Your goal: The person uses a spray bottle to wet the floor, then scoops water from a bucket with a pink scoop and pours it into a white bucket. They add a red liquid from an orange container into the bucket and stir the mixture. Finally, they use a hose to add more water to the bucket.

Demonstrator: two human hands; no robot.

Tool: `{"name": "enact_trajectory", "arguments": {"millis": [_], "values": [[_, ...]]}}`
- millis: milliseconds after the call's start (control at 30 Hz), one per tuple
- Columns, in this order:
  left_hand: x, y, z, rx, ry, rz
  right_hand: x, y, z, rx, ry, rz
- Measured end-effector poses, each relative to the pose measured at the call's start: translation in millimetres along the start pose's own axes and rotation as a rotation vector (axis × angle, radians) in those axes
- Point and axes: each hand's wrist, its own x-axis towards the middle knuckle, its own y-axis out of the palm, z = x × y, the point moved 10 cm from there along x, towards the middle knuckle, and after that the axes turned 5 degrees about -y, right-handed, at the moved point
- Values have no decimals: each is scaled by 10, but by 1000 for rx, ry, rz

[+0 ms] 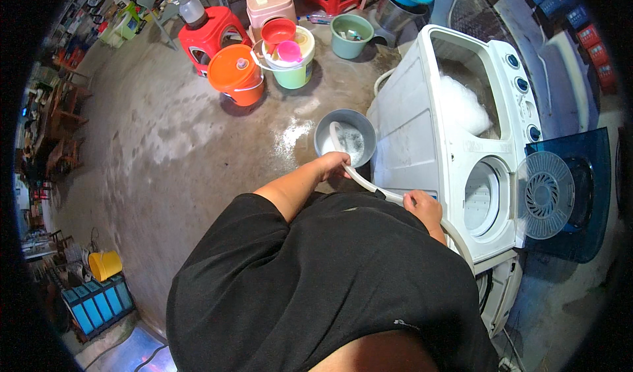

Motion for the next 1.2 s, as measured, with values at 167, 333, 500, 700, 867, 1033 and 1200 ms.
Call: {"name": "enact_trajectory", "arguments": {"millis": [167,333,500,700,867,1033,1200], "values": [[-24,17,19,-8,-1,16,-13,0,17,-6,-8,0],[-12,2,36,-7,14,-12,-33,2,10,-16,-18,-2],[-13,-12,83,-17,-13,-11,-55,10,7,-21,-15,-9],[-58,-12,89,-21,-1,-16,-59,32,13,-24,2,5],[-56,-19,98,17,-29,-14,-73,30,1,-23,15,16],[-17,-24,78,9,-13,-21,-62,27,-2,-11,14,14],[-19,-10,66,-9,-15,-6,-51,-8,43,-32,-5,-19]]}}
